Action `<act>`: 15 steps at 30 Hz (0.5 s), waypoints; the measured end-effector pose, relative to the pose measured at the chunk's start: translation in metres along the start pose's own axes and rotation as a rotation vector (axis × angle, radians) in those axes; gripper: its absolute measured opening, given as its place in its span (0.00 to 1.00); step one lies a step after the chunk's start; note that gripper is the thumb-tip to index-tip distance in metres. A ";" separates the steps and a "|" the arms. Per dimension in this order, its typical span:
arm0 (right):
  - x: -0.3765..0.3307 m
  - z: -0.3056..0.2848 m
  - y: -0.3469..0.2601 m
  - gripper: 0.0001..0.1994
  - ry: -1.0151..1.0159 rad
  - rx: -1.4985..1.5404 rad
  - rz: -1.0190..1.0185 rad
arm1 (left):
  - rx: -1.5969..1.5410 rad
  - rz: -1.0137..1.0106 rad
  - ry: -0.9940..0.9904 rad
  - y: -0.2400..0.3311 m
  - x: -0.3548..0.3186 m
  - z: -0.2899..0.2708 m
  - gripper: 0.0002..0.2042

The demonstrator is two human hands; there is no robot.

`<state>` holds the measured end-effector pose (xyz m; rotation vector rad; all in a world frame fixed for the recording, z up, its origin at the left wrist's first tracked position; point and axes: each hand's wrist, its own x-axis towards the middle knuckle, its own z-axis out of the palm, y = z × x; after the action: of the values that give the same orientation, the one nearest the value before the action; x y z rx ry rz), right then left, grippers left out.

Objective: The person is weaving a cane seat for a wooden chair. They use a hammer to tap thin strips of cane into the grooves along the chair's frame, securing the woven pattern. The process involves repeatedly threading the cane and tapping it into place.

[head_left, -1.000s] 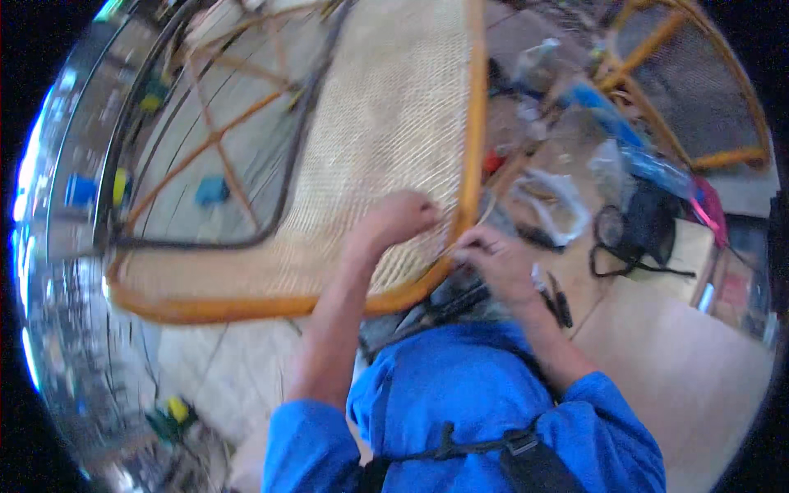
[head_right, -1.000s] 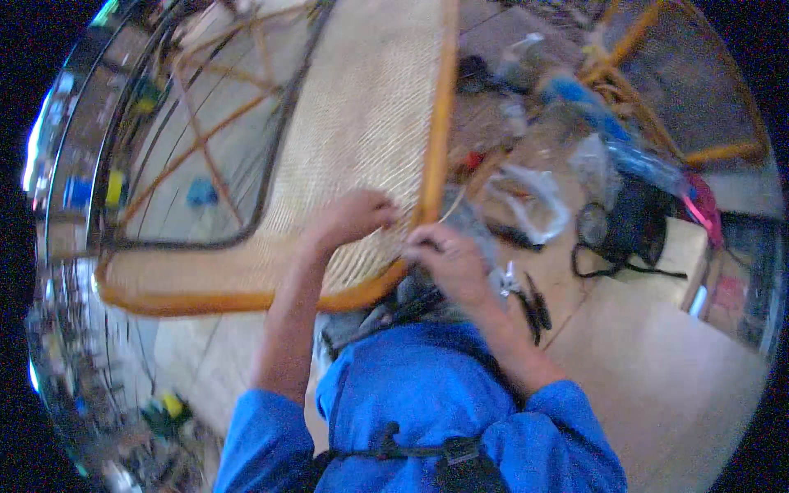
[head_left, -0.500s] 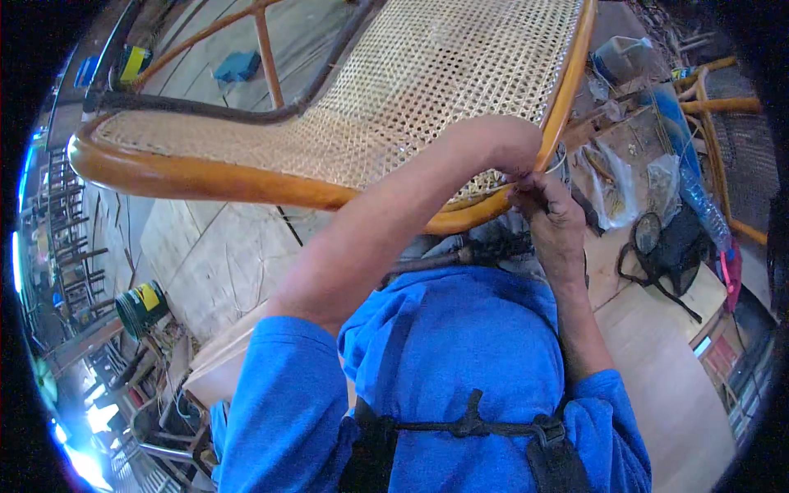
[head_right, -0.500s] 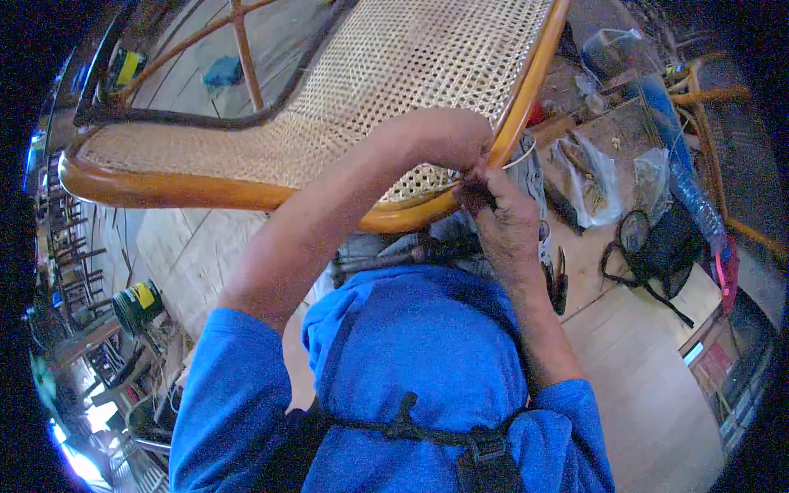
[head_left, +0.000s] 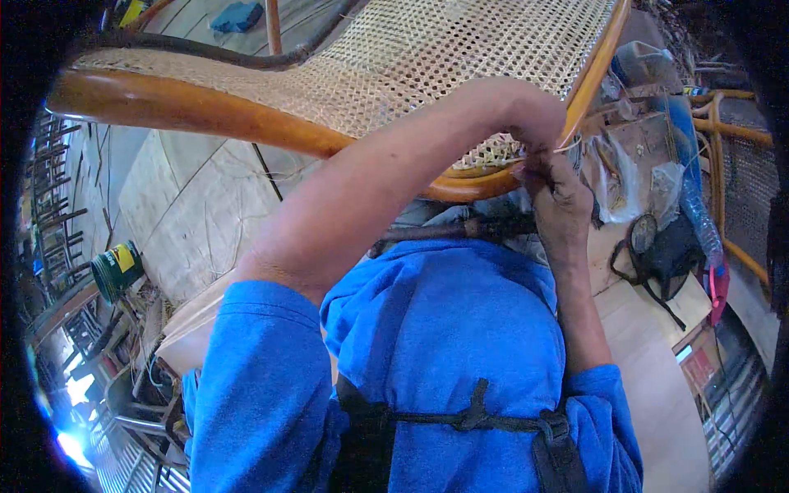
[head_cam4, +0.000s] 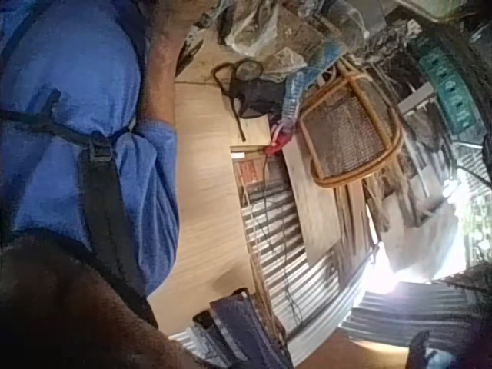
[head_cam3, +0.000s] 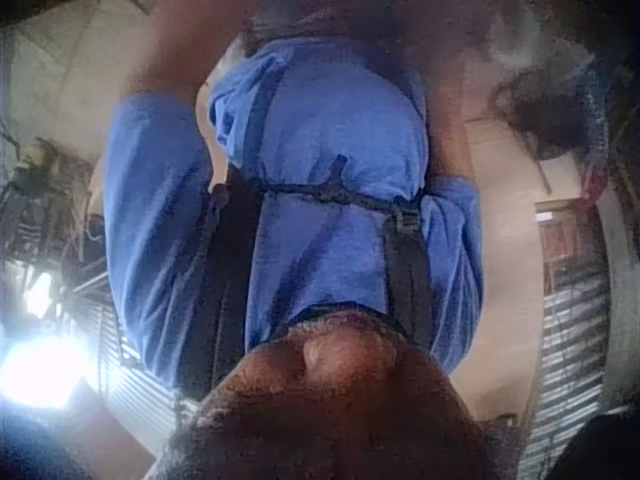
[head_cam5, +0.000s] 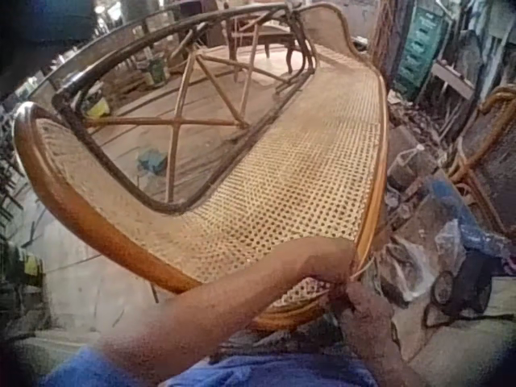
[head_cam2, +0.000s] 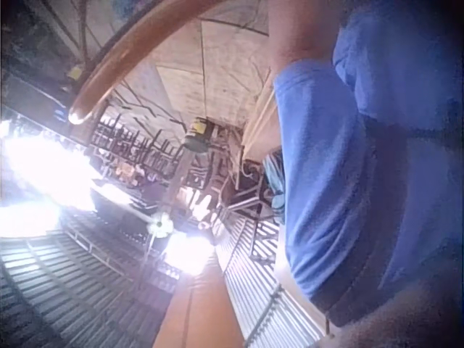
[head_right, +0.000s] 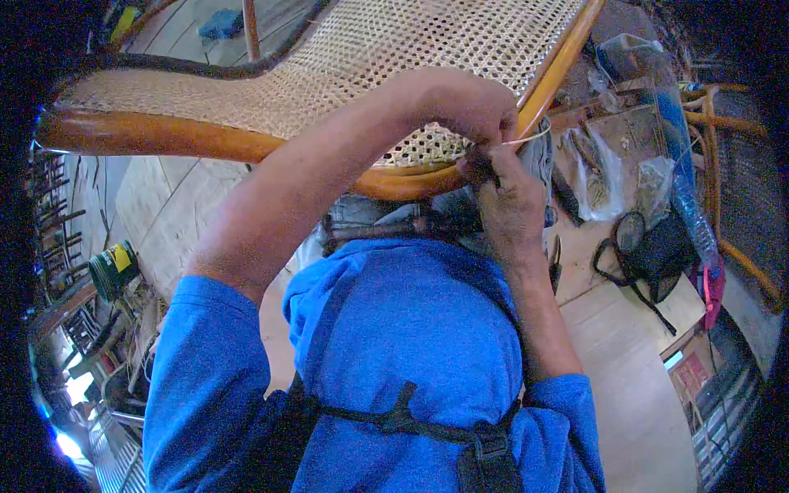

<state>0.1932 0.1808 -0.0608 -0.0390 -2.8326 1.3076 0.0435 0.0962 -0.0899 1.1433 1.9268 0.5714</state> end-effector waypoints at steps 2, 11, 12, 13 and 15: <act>0.002 0.003 0.000 0.08 0.000 0.020 0.053 | -0.024 0.007 0.030 -0.004 0.001 0.000 0.11; 0.010 0.014 0.000 0.06 -0.006 -0.180 -0.047 | -0.077 0.022 0.083 -0.012 -0.001 -0.002 0.12; 0.011 0.014 -0.001 0.05 -0.003 -0.181 -0.054 | -0.074 0.033 0.084 -0.015 0.001 -0.001 0.12; 0.012 0.015 -0.001 0.05 0.003 -0.183 -0.069 | -0.095 0.018 0.072 -0.018 0.004 0.000 0.12; 0.013 0.018 0.001 0.05 0.018 -0.185 -0.098 | -0.136 -0.011 0.049 -0.021 0.007 0.002 0.12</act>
<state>0.1793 0.1680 -0.0734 0.0839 -2.8899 1.0192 0.0325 0.0926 -0.1087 1.0402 1.9032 0.7189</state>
